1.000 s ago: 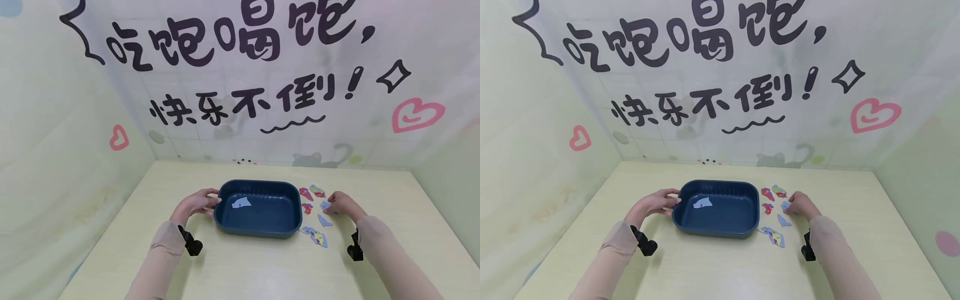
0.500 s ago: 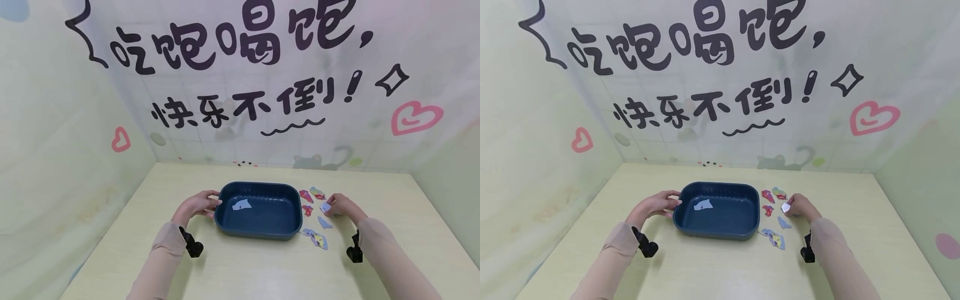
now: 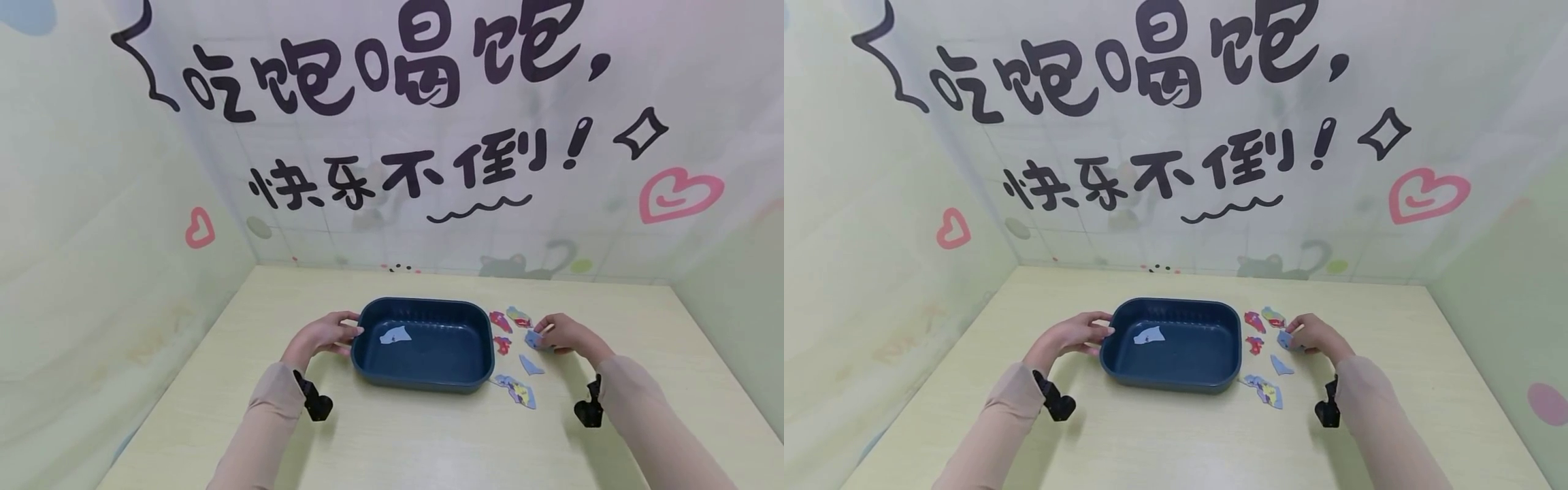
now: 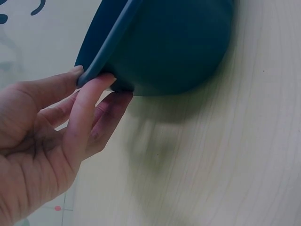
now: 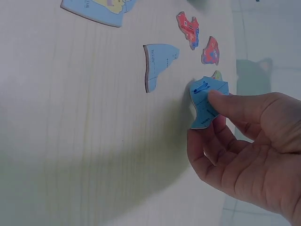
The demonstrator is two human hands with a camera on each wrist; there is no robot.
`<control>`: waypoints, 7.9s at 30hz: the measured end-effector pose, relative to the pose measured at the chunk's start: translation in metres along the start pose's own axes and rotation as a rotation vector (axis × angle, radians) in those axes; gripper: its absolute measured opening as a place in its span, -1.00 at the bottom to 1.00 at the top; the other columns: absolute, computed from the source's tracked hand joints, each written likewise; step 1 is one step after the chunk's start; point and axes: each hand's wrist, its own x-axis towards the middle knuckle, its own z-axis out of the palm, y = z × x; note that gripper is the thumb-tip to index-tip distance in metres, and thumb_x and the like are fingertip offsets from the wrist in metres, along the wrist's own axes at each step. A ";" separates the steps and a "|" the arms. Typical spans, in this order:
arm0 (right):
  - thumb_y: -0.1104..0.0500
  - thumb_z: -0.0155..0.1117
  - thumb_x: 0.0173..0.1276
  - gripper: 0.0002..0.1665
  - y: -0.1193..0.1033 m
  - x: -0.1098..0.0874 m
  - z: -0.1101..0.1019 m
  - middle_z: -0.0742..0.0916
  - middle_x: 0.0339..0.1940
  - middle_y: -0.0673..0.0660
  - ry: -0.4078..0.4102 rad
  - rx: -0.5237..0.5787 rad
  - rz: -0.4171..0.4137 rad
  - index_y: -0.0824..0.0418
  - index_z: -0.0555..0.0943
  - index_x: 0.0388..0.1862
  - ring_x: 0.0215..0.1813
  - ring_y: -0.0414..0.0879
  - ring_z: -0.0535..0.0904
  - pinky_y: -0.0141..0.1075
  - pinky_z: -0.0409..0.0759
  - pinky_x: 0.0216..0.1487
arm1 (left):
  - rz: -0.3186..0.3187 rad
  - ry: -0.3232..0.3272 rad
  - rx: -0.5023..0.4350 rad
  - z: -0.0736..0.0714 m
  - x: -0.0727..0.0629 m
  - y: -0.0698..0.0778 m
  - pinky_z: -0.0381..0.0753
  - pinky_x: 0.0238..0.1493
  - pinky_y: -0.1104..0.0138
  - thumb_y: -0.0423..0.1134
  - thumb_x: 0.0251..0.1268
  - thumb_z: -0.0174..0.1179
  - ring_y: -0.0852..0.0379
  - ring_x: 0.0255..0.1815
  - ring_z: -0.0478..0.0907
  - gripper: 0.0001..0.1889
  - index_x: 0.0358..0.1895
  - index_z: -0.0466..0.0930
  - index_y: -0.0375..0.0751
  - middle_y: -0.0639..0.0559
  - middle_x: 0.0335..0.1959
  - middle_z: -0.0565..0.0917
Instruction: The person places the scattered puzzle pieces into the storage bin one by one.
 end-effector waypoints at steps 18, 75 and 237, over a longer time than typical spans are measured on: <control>0.32 0.13 0.25 -0.73 -0.026 -0.027 -0.005 0.50 -0.43 0.05 -0.031 0.010 0.015 0.44 0.40 -0.10 -0.47 -0.18 0.37 -0.37 0.49 -0.44 | -0.012 0.017 -0.018 0.001 0.002 -0.004 0.66 -0.28 0.32 -0.25 0.32 0.06 -0.06 0.05 0.53 -0.51 0.29 0.22 -0.21 -0.23 0.11 0.49; 0.29 0.14 0.28 -0.72 -0.129 0.003 0.018 0.60 -0.37 0.13 -0.098 -0.094 -0.181 0.41 0.45 -0.07 -0.44 -0.15 0.46 -0.38 0.54 -0.39 | -0.006 0.026 -0.042 -0.002 0.000 -0.009 0.66 -0.30 0.32 -0.24 0.31 0.07 -0.04 0.03 0.56 -0.52 0.28 0.25 -0.18 -0.21 0.09 0.52; 0.36 0.26 0.12 -0.61 -0.035 0.028 0.016 0.57 -0.39 0.24 0.237 -0.004 0.029 0.54 0.38 -0.13 -0.50 -0.19 0.46 -0.42 0.50 -0.48 | 0.012 0.029 -0.025 0.002 -0.004 -0.007 0.65 -0.36 0.35 -0.22 0.31 0.07 0.03 -0.06 0.58 -0.52 0.26 0.26 -0.24 -0.19 0.03 0.56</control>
